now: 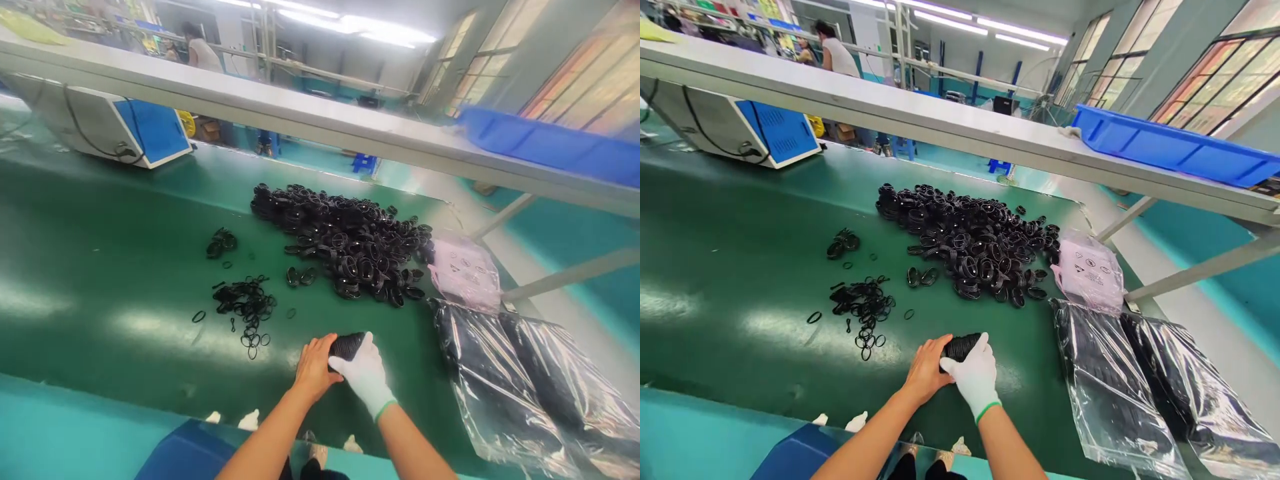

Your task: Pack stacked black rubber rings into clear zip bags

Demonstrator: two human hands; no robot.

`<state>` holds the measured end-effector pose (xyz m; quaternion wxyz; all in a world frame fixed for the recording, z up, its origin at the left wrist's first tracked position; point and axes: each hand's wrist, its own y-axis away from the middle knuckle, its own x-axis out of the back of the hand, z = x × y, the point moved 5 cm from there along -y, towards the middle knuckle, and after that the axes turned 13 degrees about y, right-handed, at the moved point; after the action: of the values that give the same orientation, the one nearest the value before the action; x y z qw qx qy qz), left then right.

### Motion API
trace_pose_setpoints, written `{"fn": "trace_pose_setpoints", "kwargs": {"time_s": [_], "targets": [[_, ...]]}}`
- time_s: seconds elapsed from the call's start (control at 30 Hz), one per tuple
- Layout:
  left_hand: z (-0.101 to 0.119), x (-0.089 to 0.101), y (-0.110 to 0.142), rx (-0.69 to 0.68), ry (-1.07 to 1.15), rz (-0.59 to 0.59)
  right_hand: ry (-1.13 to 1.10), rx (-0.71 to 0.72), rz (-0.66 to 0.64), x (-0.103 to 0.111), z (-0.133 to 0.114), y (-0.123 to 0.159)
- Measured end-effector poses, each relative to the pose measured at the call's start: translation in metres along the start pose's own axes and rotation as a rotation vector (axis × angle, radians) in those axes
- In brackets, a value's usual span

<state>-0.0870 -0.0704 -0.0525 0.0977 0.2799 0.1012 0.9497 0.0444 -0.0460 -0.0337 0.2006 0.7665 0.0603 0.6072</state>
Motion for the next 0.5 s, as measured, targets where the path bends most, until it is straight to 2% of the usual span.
{"fn": "trace_pose_setpoints", "kwargs": {"time_s": [0.1,0.27,0.5], "targets": [[0.001,0.000,-0.005,-0.020,-0.030,-0.033,0.134,-0.097,0.106,-0.003,-0.006,0.010],[-0.008,-0.002,-0.022,-0.042,-0.124,-0.040,0.082,-0.133,0.090,0.004,-0.011,0.002],[-0.017,-0.008,-0.036,-0.071,-0.150,-0.102,0.196,-0.323,0.131,-0.014,-0.019,-0.017]]}}
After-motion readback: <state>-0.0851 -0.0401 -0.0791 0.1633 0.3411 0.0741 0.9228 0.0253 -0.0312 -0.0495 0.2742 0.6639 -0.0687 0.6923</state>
